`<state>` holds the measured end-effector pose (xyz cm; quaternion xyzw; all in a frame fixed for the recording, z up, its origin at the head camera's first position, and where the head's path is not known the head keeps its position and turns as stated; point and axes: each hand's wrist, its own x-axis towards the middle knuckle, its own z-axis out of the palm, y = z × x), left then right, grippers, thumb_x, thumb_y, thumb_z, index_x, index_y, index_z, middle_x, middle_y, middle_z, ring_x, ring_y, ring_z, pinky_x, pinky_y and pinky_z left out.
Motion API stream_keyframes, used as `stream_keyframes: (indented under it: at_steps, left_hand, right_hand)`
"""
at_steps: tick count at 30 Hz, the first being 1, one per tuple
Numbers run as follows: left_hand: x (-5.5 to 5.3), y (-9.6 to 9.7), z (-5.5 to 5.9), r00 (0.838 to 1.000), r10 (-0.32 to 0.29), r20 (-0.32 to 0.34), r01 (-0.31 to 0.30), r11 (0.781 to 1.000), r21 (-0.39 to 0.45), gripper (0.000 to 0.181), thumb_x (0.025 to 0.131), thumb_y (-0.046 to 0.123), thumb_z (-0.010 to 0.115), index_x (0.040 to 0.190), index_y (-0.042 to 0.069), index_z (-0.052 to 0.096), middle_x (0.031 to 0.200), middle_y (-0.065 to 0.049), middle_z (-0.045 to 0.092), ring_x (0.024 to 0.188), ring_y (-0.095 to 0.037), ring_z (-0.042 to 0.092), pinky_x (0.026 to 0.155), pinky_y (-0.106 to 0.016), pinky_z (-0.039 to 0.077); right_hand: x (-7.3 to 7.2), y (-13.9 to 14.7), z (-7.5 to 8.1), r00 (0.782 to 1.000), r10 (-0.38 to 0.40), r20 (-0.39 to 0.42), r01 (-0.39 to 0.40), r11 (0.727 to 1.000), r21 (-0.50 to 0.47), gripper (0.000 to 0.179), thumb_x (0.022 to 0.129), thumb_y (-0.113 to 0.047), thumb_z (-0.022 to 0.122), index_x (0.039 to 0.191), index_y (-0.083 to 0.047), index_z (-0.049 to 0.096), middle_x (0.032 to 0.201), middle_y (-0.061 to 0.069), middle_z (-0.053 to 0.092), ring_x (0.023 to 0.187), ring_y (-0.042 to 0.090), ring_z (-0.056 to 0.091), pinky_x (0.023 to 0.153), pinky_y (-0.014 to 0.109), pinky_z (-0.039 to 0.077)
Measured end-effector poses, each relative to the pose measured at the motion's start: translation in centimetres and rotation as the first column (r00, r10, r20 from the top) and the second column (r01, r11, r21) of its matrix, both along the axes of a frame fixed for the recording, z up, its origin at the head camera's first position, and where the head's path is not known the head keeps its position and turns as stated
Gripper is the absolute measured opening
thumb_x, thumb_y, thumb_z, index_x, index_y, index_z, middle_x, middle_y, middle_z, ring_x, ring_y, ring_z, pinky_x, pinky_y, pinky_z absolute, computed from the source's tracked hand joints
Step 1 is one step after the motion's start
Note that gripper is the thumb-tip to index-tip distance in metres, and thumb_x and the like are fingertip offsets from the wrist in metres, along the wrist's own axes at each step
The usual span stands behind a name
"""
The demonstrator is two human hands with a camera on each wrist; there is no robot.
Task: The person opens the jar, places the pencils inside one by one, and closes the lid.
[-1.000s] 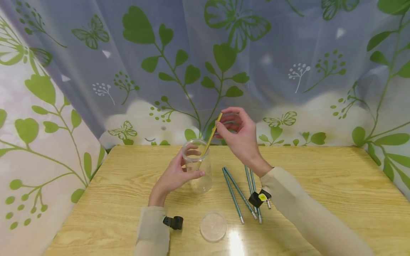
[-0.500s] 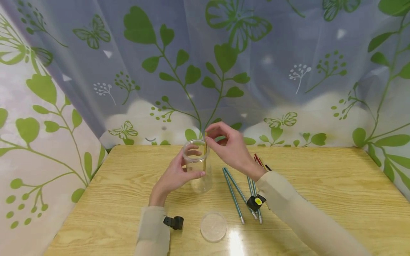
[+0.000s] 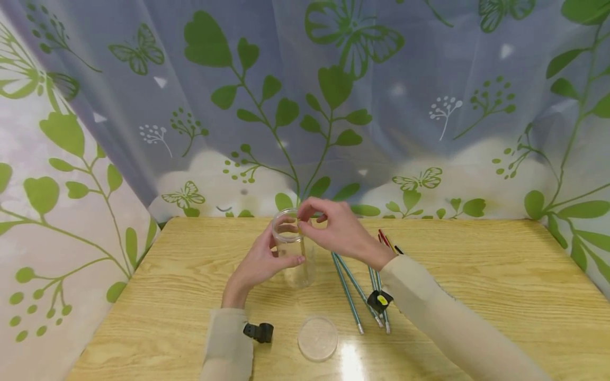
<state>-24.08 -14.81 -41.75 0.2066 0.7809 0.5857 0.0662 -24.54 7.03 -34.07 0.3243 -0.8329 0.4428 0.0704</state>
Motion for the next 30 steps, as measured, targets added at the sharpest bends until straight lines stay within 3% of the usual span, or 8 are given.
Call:
stream_keyframes:
  at_steps: [8, 16, 30]
  left_hand:
    - [0.1, 0.0, 0.0, 1.0, 0.003, 0.007, -0.003, 1.0, -0.006, 0.081, 0.086, 0.018, 0.083, 0.15, 0.038, 0.038, 0.149, -0.004, 0.049, 0.133, -0.038, 0.053, 0.099, -0.05, 0.052]
    - [0.2, 0.0, 0.1, 1.0, 0.015, 0.02, -0.014, 1.0, -0.017, 0.087, 0.086, 0.02, 0.084, 0.153, 0.042, 0.033, 0.149, -0.004, 0.046, 0.132, -0.032, 0.053, 0.099, -0.05, 0.052]
    - [0.1, 0.0, 0.1, 1.0, 0.01, 0.007, -0.01, 1.0, -0.012, 0.091, 0.086, 0.02, 0.083, 0.156, 0.044, 0.029, 0.148, -0.007, 0.051, 0.132, -0.035, 0.055, 0.101, -0.05, 0.052]
  right_hand:
    - [-0.2, -0.1, 0.2, 1.0, 0.015, -0.006, -0.014, 0.997, 0.072, 0.014, 0.097, -0.016, 0.065, 0.108, -0.012, 0.073, 0.1, -0.001, 0.075, 0.099, 0.017, 0.067, 0.086, 0.045, 0.059]
    - [-0.3, 0.0, 0.1, 1.0, 0.021, 0.01, -0.022, 0.997, 0.079, 0.023, 0.098, -0.017, 0.063, 0.119, -0.016, 0.073, 0.1, -0.001, 0.075, 0.101, 0.02, 0.067, 0.085, 0.042, 0.06]
    - [-0.1, 1.2, 0.1, 0.999, 0.029, -0.04, -0.031, 0.999, -0.038, 0.025, 0.096, -0.013, 0.07, 0.121, -0.01, 0.072, 0.117, 0.005, 0.074, 0.11, 0.023, 0.069, 0.086, 0.043, 0.06]
